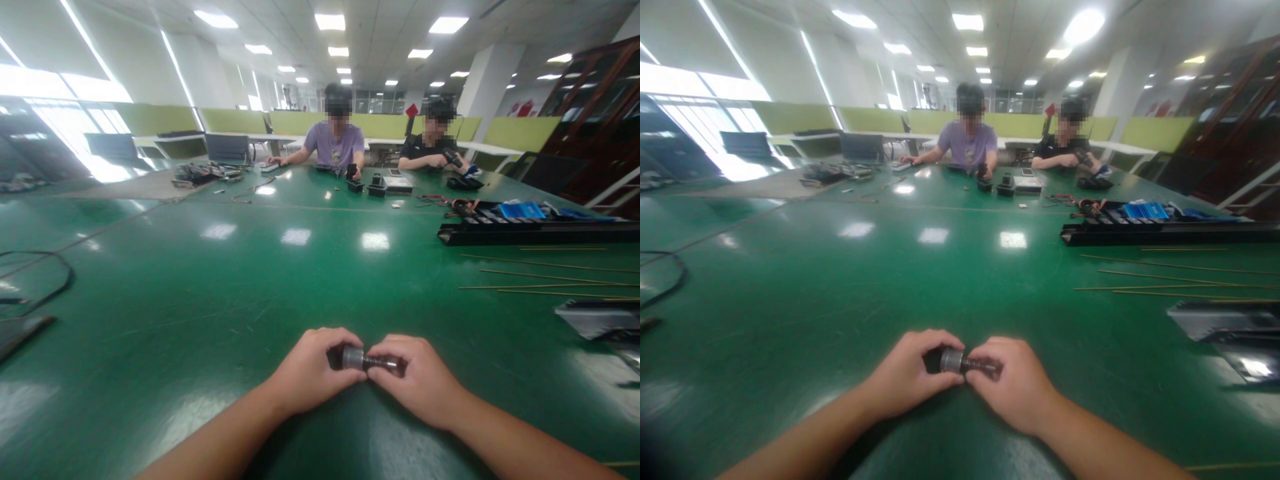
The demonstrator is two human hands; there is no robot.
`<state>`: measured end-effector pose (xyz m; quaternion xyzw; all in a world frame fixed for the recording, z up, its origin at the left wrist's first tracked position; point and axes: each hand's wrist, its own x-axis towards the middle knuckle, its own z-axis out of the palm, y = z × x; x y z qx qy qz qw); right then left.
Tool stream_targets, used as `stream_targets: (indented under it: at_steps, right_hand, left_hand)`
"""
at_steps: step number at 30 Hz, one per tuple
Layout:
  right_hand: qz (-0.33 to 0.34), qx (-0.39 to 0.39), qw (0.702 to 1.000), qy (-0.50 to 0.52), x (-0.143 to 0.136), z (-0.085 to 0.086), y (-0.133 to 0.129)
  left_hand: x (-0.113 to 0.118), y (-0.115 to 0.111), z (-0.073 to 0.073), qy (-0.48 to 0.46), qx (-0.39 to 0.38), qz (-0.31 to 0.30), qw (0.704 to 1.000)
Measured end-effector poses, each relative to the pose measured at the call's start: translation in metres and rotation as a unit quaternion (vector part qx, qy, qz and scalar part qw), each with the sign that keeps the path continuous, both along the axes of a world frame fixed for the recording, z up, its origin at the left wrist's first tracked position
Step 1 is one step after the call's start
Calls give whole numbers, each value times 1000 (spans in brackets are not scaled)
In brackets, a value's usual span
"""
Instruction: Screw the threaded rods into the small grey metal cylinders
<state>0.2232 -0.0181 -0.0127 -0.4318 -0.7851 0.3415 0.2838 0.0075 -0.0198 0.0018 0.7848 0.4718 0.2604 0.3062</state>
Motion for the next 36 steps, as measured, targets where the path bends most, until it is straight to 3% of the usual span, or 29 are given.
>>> stream_targets:
  at_steps: [36]
  right_hand:
    - [-5,5,1000,-6,0,1,0]
  left_hand:
    - [1,0,1,-1,0,-7,1000]
